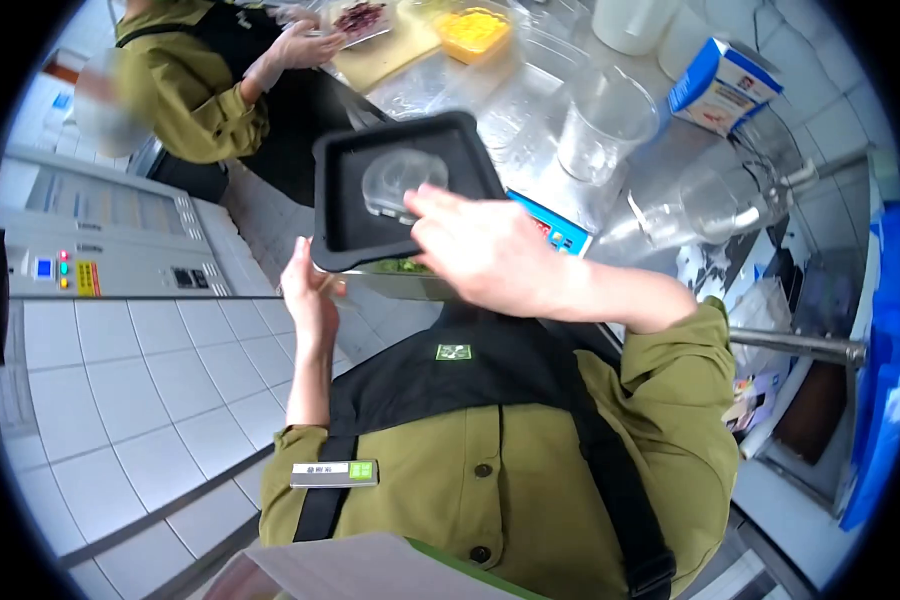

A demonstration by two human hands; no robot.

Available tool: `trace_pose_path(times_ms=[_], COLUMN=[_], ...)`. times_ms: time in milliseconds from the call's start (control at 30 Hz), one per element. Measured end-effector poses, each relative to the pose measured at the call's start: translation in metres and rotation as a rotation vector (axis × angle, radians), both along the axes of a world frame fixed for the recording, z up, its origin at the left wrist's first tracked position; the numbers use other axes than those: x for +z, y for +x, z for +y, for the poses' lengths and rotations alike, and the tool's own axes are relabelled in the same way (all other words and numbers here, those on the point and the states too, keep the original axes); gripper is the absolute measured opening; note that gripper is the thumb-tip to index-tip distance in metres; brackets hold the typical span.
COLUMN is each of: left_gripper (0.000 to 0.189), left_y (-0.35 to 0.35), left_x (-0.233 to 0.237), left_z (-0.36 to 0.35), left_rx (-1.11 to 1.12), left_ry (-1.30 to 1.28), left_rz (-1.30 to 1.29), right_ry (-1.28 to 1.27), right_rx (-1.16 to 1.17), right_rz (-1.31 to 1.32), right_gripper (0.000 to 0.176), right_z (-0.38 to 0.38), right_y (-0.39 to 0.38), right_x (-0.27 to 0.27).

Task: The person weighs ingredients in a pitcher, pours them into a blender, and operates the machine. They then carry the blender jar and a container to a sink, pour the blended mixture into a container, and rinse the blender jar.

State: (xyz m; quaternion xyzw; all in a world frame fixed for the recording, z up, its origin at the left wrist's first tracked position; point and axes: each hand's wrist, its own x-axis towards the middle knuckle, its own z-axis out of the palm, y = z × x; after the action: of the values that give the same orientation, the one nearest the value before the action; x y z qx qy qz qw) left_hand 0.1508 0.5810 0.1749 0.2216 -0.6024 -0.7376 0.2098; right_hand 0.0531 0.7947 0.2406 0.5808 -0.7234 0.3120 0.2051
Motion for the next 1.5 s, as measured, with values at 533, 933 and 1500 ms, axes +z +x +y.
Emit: trace_pose_path(times_ms=[533,933,1500], left_gripper=[0.054,0.064,0.033], left_y=[0.066,0.088,0.026], left_x=[-0.069,-0.057,-0.012], left_z=[-0.083,-0.225,-0.292], left_rx=[0.372,0.647,1.226], left_ry=[-0.042,-0.022,-0.114], left_rz=[0.062,-0.006,0.146], right_ry=[-0.010,-0.460,0.353], right_rx=[0.301,-1.469,-1.777], right_rz=[-0.050,-0.875,-0.869], right_gripper=[0.054,0.039,0.013], right_z=[-0.160,-0.125,0.055], right_y=[0.017,-0.417,-0.602], right_x=[-0.072,-0.105,-0.151])
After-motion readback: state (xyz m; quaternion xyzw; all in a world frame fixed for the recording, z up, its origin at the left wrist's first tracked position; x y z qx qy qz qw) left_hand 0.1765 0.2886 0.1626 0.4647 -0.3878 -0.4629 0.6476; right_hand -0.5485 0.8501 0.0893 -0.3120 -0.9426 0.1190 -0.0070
